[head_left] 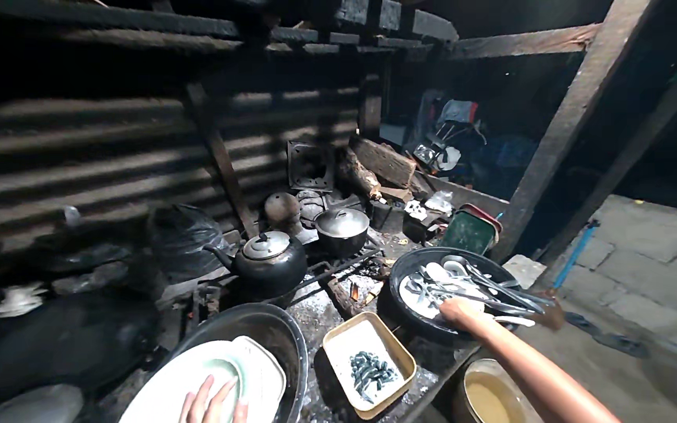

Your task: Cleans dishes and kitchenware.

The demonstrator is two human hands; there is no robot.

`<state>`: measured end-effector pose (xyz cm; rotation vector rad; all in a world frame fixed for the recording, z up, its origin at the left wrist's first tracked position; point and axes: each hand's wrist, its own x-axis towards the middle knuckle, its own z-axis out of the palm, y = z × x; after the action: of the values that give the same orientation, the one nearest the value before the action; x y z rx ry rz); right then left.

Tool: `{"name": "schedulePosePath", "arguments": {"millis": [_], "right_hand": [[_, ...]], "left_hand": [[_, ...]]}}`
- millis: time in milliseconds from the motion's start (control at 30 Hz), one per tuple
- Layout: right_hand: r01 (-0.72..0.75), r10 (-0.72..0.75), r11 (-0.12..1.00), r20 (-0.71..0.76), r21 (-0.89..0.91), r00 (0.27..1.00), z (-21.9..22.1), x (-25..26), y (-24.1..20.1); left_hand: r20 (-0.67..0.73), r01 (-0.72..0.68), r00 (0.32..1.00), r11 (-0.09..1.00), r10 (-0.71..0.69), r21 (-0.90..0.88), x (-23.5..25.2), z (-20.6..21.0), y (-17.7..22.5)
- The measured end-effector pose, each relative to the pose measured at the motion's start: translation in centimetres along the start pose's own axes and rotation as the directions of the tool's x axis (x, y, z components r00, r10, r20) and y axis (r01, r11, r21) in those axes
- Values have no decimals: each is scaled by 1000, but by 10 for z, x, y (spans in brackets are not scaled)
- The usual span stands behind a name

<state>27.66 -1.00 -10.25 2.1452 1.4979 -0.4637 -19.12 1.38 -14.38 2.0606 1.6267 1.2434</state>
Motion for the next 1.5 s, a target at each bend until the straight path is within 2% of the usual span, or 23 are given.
{"name": "schedulePosePath", "arguments": {"millis": [100, 167, 267, 333, 500, 633, 700, 767, 833, 933, 967, 1033, 1067, 1100, 1167, 1200, 1233, 1267, 1300, 1367, 1400, 1433, 1500], "right_hand": [[23, -16, 997, -96, 67, 995, -15, -17, 4], [72, -41, 988, -221, 133, 974, -20, -20, 15], [213, -87, 950, -464, 228, 881, -25, -21, 34], [265, -58, 917, -557, 299, 829, -30, -24, 40], [313, 190, 759, -654, 571, 733, -43, -32, 56], [347, 489, 486, -578, 802, 653, -47, -32, 69], [377, 579, 384, -538, 843, 613, -53, -41, 61], [471, 581, 391, -609, 790, 540, -57, -50, 39], [578, 493, 487, -752, 655, 437, -61, -65, -2], [658, 188, 684, -948, 314, 257, -55, -80, -79], [673, 64, 725, -987, 149, 149, -45, -76, -104], [700, -148, 702, -988, -129, -33, -25, -66, -146], [740, -219, 645, -974, -194, -64, -17, -64, -161], [811, -283, 556, -959, -183, -23, -12, -64, -169], [942, -386, 332, -904, 48, 182, -14, -71, -161], [953, -364, 249, -895, 173, 258, -16, -71, -151], [936, -308, 227, -891, 271, 333, -17, -67, -140], [889, -269, 276, -859, 364, 436, -15, -59, -130], [798, -283, 394, -766, 456, 577, -10, -49, -124], [511, -330, 668, -400, 541, 855, 4, -29, -132], [363, -305, 779, -196, 512, 932, 14, -20, -144], [253, -259, 853, -50, 457, 965, 22, -13, -157], [166, -196, 914, 45, 370, 979, 35, -4, -176]], "left_hand": [[-7, -54, 999, 998, 54, -33, 6, -1, 2], [8, -72, 997, 996, 72, -59, 12, -2, 6], [4, -96, 995, 989, 97, -112, 20, -1, 16], [2, -121, 992, 981, 123, -153, 25, 2, 24], [40, -185, 979, 957, 199, -223, 39, 9, 50], [85, -187, 969, 913, 233, -362, 47, 18, 72], [123, -176, 959, 875, 257, -451, 51, 24, 83], [213, -96, 942, 814, 261, -573, 56, 31, 101], [384, 137, 901, 705, 204, -696, 62, 37, 129], [615, 534, 784, 409, 89, -740, 70, 55, 164], [659, 620, 751, 296, 41, -726, 72, 62, 171], [679, 708, 705, 135, -206, -693, 72, 69, 184], [656, 722, 667, 91, -352, -686, 70, 72, 185], [613, 717, 641, 76, -462, -693, 69, 76, 178], [528, 678, 635, 80, -563, -731, 70, 79, 148], [498, 656, 641, 81, -584, -750, 71, 75, 131], [467, 634, 657, 98, -592, -767, 73, 68, 117], [431, 613, 678, 133, -596, -779, 74, 60, 106], [388, 592, 695, 175, -605, -787, 74, 52, 98], [324, 564, 715, 238, -619, -790, 74, 38, 87], [304, 552, 722, 253, -622, -795, 74, 33, 85], [288, 541, 726, 261, -625, -799, 74, 30, 85], [271, 524, 732, 263, -625, -810, 72, 27, 84]]}}
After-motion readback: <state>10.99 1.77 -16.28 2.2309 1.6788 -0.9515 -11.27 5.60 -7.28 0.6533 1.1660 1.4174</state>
